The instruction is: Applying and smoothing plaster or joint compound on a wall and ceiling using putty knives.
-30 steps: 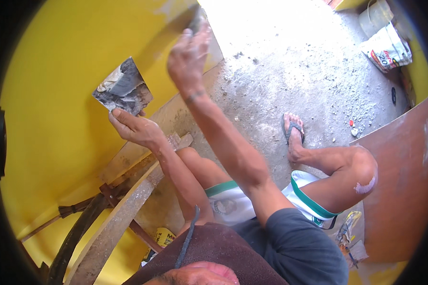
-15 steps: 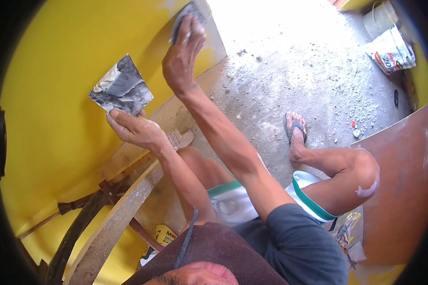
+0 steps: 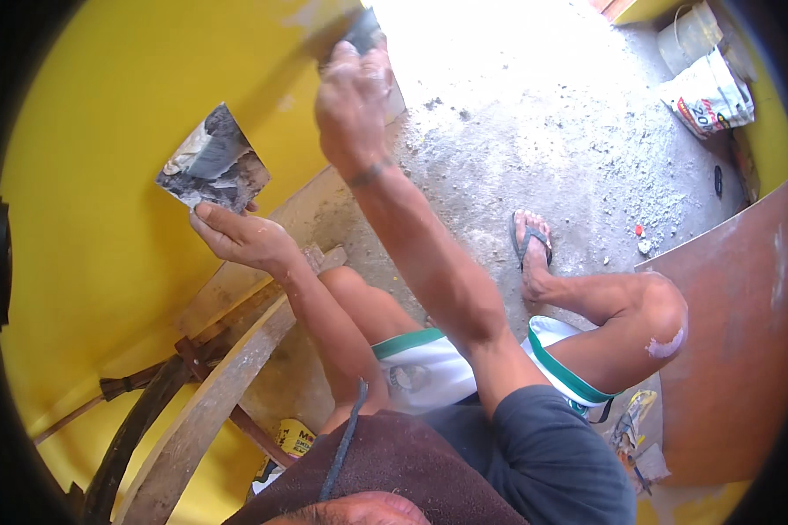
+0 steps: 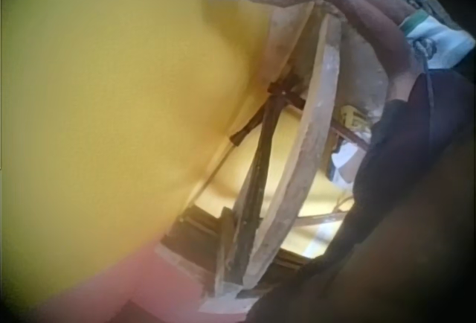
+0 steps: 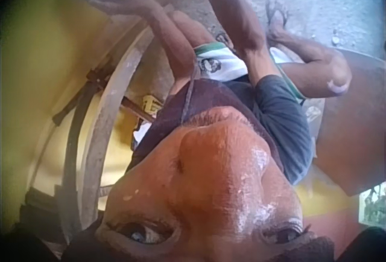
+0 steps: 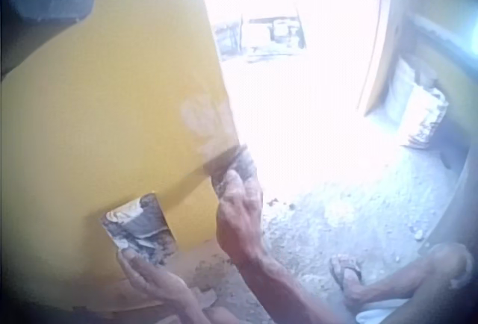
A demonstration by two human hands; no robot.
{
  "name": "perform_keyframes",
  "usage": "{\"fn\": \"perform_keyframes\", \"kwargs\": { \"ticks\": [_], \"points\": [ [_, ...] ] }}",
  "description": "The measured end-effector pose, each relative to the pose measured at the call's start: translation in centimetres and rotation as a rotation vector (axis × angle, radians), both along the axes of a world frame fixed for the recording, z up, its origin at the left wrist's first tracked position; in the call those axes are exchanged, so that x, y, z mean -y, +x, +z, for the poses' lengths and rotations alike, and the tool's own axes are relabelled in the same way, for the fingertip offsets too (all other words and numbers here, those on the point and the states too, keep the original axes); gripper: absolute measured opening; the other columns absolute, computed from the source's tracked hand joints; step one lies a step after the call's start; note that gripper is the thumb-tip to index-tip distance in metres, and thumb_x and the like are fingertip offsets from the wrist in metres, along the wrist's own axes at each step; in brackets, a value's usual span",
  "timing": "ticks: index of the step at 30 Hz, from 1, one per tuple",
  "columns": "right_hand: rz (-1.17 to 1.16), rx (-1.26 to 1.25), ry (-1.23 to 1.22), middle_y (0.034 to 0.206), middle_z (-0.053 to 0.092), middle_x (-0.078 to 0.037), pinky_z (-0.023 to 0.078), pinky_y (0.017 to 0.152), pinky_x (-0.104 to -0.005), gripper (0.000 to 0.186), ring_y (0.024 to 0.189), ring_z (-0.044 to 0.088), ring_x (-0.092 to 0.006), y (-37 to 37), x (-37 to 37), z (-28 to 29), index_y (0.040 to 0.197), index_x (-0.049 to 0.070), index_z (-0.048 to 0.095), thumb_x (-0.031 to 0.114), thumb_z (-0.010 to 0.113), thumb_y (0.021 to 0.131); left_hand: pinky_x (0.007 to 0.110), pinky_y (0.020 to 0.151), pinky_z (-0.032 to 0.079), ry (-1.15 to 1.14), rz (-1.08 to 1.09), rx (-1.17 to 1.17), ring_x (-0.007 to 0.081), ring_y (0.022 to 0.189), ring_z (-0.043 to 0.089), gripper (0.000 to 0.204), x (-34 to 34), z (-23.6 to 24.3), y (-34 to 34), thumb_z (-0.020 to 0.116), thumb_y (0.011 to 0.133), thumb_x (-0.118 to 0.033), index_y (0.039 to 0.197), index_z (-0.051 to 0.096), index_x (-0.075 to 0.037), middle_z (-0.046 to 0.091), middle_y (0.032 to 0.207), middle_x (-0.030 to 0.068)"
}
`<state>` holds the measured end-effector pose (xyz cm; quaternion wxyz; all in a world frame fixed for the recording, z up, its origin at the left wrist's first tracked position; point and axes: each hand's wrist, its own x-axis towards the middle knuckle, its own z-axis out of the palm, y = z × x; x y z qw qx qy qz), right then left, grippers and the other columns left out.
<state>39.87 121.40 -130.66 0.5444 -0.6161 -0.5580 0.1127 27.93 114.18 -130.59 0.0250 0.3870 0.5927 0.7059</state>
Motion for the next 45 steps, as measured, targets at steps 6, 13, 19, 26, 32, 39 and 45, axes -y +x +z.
{"fn": "perform_keyframes", "kwargs": {
  "ticks": [6, 13, 19, 26, 32, 39, 45],
  "points": [
    [0.204, -0.442, -0.195, 0.099, 0.053, -0.022, 0.045, 0.082, -0.0426, 0.031, 0.093, 0.053, -0.0274, 6.1, 1.7, -1.6, 0.101, -0.007, 0.057, 0.019, 0.041, 0.097, 0.018, 0.046, 0.034, -0.043, -0.011, 0.099, 0.006, 0.06, 0.039, 0.029, 0.2, 1.0, 0.5, 0.035, 0.102, -0.024, 0.087, 0.042, 0.0, 0.04, 0.072, -0.0001],
    [0.271, -0.895, -0.715, 0.082, 0.061, -0.003, 0.052, 0.071, -0.0317, 0.011, 0.071, 0.06, -0.0154, 16.8, -6.9, -12.0, 0.085, 0.005, 0.063, 0.014, 0.057, 0.087, 0.019, 0.045, 0.034, -0.056, -0.049, 0.014, 0.0063, 0.059, 0.04, 0.029, 0.7, 1.1, 0.7, 0.035, 0.102, -0.023, 0.089, 0.044, 0.001, 0.043, 0.073, 0.0014],
    [0.474, -0.886, -0.895, 0.079, 0.062, -0.003, 0.055, 0.072, -0.0333, 0.008, 0.071, 0.06, -0.0141, 18.6, -10.5, -15.1, 0.083, 0.008, 0.061, 0.015, 0.056, 0.085, 0.018, 0.043, 0.032, -0.039, -0.028, -0.004, 0.0063, 0.055, 0.038, 0.029, 1.0, 1.6, 1.5, 0.037, 0.102, -0.022, 0.084, 0.043, 0.0, 0.039, 0.067, -0.0006],
    [0.49, -0.666, -0.779, 0.08, 0.058, -0.001, 0.051, 0.067, -0.0287, 0.009, 0.071, 0.057, -0.0128, 16.5, -10.4, -10.9, 0.084, 0.009, 0.061, 0.018, 0.06, 0.083, 0.018, 0.042, 0.031, -0.099, -0.003, -0.07, 0.0058, 0.054, 0.037, 0.029, 1.7, 1.6, 1.0, 0.037, 0.102, -0.022, 0.084, 0.043, 0.0, 0.039, 0.066, -0.0012],
    [0.526, -0.56, -0.705, 0.084, 0.056, -0.002, 0.047, 0.068, -0.028, 0.013, 0.075, 0.053, -0.0117, 16.0, -10.0, -5.0, 0.085, 0.008, 0.065, 0.02, 0.062, 0.083, 0.018, 0.042, 0.032, -0.104, -0.04, -0.049, 0.0056, 0.055, 0.04, 0.03, 0.9, 1.3, 1.7, 0.037, 0.102, -0.023, 0.086, 0.044, 0.001, 0.042, 0.067, 0.0002],
    [0.502, -0.563, -0.598, 0.091, 0.058, -0.002, 0.047, 0.071, -0.027, 0.016, 0.079, 0.055, -0.0126, 16.9, -10.3, -4.1, 0.088, 0.007, 0.066, 0.022, 0.061, 0.086, 0.018, 0.043, 0.033, -0.094, -0.121, -0.009, 0.0053, 0.058, 0.041, 0.029, -0.3, 1.1, 3.0, 0.036, 0.102, -0.022, 0.091, 0.044, 0.003, 0.044, 0.07, 0.0005],
    [0.476, -0.479, -0.618, 0.095, 0.06, -0.004, 0.047, 0.074, -0.0259, 0.017, 0.084, 0.057, -0.0127, 14.6, -7.8, -0.8, 0.095, 0.005, 0.066, 0.018, 0.057, 0.089, 0.019, 0.044, 0.032, -0.122, -0.162, 0.019, 0.0054, 0.056, 0.04, 0.028, -0.6, 0.7, 2.7, 0.036, 0.102, -0.022, 0.092, 0.045, 0.003, 0.043, 0.069, 0.0]
  ]
}}
